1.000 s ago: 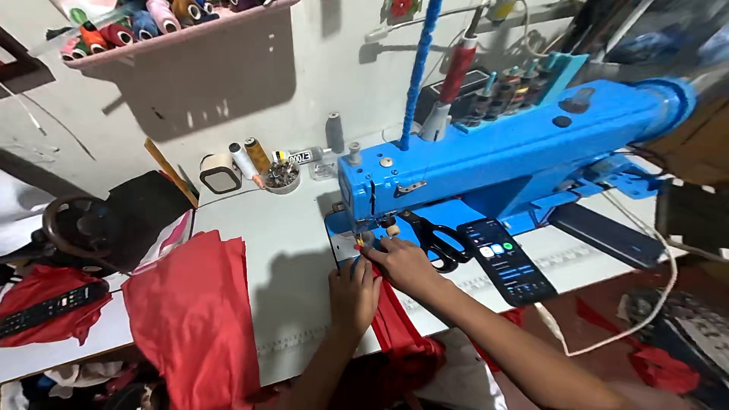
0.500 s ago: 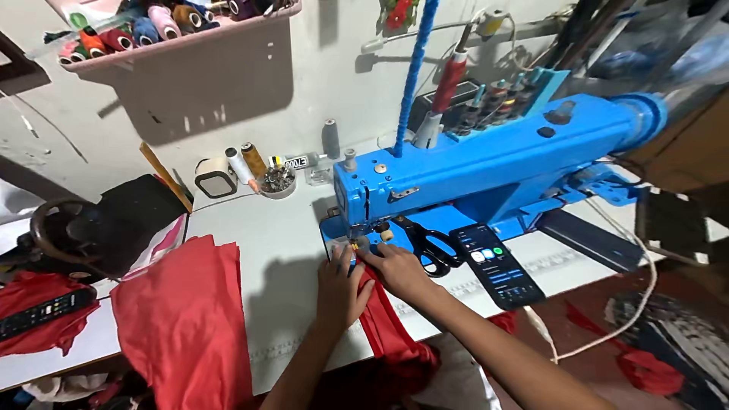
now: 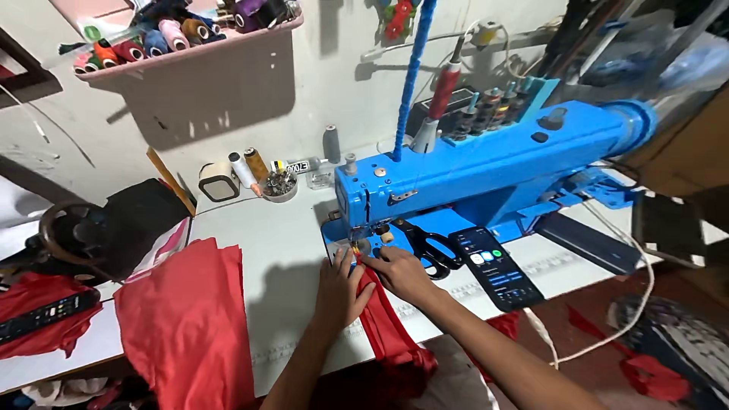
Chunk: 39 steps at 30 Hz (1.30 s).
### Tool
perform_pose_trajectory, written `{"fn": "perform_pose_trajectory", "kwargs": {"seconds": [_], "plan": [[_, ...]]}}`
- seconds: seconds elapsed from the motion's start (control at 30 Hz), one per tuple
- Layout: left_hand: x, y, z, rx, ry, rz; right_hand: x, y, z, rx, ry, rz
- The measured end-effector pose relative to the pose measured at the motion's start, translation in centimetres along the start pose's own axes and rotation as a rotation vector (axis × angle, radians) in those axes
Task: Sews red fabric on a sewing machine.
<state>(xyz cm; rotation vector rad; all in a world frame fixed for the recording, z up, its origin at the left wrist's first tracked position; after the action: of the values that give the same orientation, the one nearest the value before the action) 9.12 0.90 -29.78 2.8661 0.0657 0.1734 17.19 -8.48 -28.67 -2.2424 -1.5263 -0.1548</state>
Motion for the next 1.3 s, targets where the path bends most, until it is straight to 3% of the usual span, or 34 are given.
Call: {"fn": "perform_pose_trajectory", "kwargs": {"seconds": [0.5, 0.67, 0.83, 1.3], "plan": [[0.1, 0.0, 0.0, -0.004, -0.031, -0.047, 0.4, 0.0, 0.3, -0.040, -0.033, 0.044], [0.6, -0.3, 0.0, -0.027, -0.017, 0.039, 0.2, 0.0, 0.3, -0.037, -0.037, 0.049], [1.9, -0.9, -0.4, -0.087, -0.158, 0.085, 0.3, 0.2, 0.5, -0.020, -0.060, 0.060], [0.8, 0.0, -0.7, 0.058, 0.080, 0.108, 0.2, 0.1, 0.3, -0.002, -0.073, 0.062]]}}
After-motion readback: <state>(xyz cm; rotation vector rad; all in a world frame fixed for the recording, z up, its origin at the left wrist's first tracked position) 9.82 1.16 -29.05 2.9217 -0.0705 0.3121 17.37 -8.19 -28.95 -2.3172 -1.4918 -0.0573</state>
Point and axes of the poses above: each hand's wrist, its own x-axis towards the middle knuckle, its own z-axis out of the palm, y = z × x, the point moved 8 cm from there along x, towards the middle knuckle, and after that the axes turned 8 degrees about -y, right-handed, at the moved point
